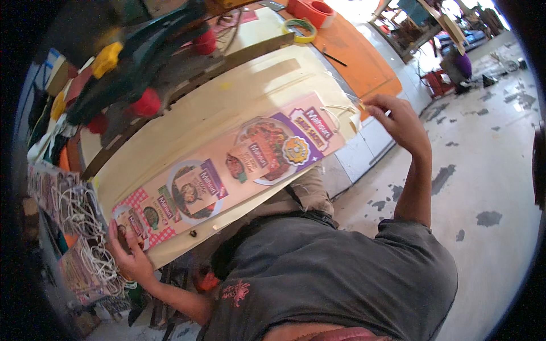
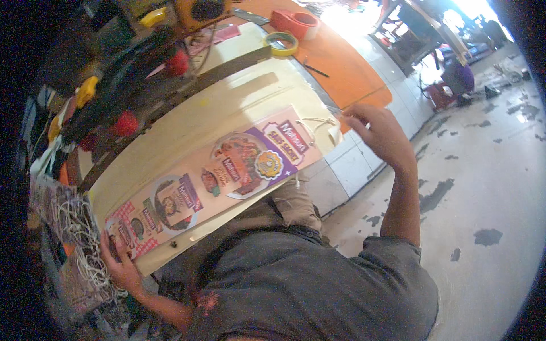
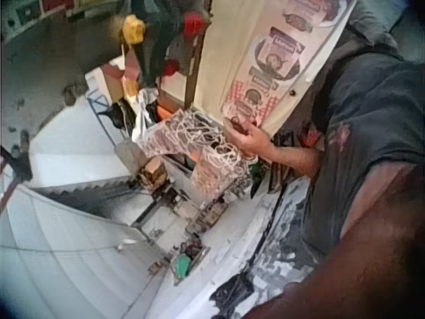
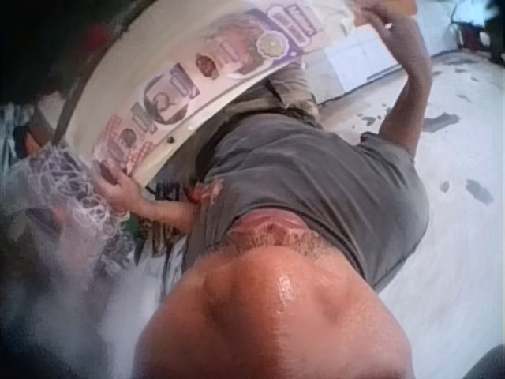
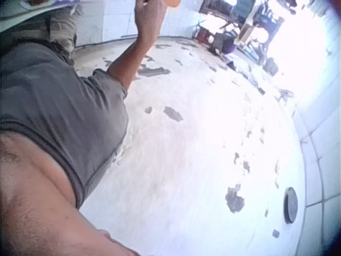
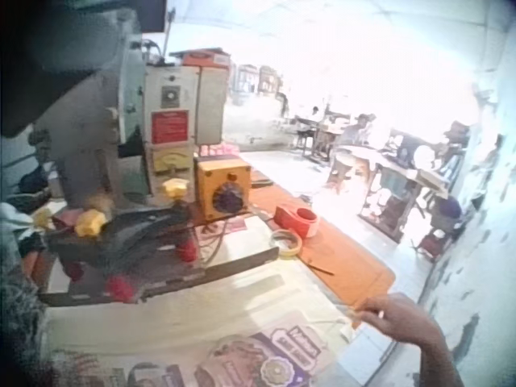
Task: The person organizes printed cardboard packaging labels by picking them up from a pile and aligning them on a wooden board.
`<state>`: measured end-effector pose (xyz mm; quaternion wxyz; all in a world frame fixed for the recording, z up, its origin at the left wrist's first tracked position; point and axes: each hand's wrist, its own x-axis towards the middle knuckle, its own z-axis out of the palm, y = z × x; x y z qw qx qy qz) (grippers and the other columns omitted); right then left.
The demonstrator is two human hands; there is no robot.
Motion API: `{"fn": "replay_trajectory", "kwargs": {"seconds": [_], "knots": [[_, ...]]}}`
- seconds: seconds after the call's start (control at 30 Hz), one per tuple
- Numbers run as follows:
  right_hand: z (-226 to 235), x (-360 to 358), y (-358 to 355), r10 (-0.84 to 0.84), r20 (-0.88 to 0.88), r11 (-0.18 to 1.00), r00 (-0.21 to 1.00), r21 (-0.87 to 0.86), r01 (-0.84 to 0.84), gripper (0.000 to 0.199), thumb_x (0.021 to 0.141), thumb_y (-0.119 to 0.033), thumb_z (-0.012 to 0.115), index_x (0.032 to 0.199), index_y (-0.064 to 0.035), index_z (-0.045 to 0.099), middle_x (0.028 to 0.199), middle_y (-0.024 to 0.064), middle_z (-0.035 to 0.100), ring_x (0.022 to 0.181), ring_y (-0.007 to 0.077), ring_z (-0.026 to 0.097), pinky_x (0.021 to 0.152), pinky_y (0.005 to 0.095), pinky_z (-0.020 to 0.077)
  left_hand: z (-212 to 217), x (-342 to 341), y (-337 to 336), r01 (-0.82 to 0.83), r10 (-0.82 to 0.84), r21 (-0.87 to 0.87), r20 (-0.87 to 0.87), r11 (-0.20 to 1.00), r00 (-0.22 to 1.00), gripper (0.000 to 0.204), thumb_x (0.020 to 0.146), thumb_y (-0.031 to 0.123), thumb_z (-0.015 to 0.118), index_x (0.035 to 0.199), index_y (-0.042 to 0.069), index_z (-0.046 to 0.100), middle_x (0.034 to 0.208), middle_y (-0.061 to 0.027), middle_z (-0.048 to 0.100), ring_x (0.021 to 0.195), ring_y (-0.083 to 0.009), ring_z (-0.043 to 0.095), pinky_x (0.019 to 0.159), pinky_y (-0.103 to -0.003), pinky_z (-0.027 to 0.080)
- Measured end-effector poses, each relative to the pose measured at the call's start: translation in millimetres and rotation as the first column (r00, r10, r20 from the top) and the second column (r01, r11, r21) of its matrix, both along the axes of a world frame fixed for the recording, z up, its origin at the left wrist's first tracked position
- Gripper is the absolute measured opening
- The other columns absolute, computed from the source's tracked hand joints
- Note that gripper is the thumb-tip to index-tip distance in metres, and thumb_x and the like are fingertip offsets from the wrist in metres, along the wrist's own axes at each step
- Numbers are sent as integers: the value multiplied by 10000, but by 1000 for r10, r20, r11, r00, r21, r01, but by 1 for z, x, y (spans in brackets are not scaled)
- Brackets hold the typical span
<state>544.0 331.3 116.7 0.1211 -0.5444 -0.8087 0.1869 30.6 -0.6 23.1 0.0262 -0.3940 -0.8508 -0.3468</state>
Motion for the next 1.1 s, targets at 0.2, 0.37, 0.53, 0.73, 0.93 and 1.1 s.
{"fn": "replay_trajectory", "kwargs": {"seconds": [0.2, 0.37, 0.53, 0.73, 0.93, 1.1], "knots": [[-21, -72, -5, 211, -10, 977, 977, -40, -211, 236, 974, -228, 679, 986, 7, 695, 926, 160, 692, 859, 299, 662, 779, 383, 517, -1, 3, -7, -57, 53, 60, 74, 997, 996, 483, 1020, 238, 640, 1438, 15, 548, 1340, -169, 642, 1220, -272, 613, 1049, -378, 464], [-34, -64, -1, 218, -66, 976, 974, -6, -219, 202, 996, -189, 665, 972, 11, 657, 843, 84, 659, 781, 167, 611, 701, 322, 469, 26, 16, 8, -69, 68, 14, 55, 998, 996, 412, 988, 196, 666, 1352, 16, 601, 1278, -213, 661, 1161, -336, 647, 995, -395, 498], [-25, -64, 15, 163, 2, 971, 987, -181, -160, 278, 1016, -250, 640, 1009, 28, 656, 905, 100, 685, 845, 194, 641, 759, 362, 501, 24, 14, -1, -76, 75, 66, 25, 995, 997, 352, 968, 176, 677, 1277, 12, 640, 1270, -209, 668, 1190, -378, 636, 999, -416, 501], [-27, -69, 28, 103, -147, 995, 984, 34, -99, 286, 1056, -294, 592, 953, -31, 632, 768, 5, 565, 735, 87, 536, 647, 260, 402, 54, -18, -22, -188, 229, 200, -206, 962, 951, 298, 965, 133, 659, 1236, 10, 674, 1301, -200, 658, 1226, -375, 617, 1046, -445, 475], [-40, -77, 30, 197, -332, 976, 922, -21, -216, 216, 1065, -218, 566, 1027, -23, 653, 882, 7, 609, 793, 81, 543, 695, 246, 431, 86, -50, -69, -550, 499, -10, -406, 835, 766, 317, 980, 176, 642, 1242, -2, 662, 1304, -201, 652, 1238, -376, 594, 1058, -451, 458], [-38, -91, 27, 241, -269, 958, 932, -85, -272, 242, 1068, -223, 565, 1052, 2, 655, 946, 26, 636, 836, 99, 572, 728, 260, 452, 66, -61, -84, -495, 482, 54, -341, 867, 807, 201, 958, 131, 649, 1084, -25, 649, 1015, -195, 694, 971, -383, 667, 868, -451, 511]]}}
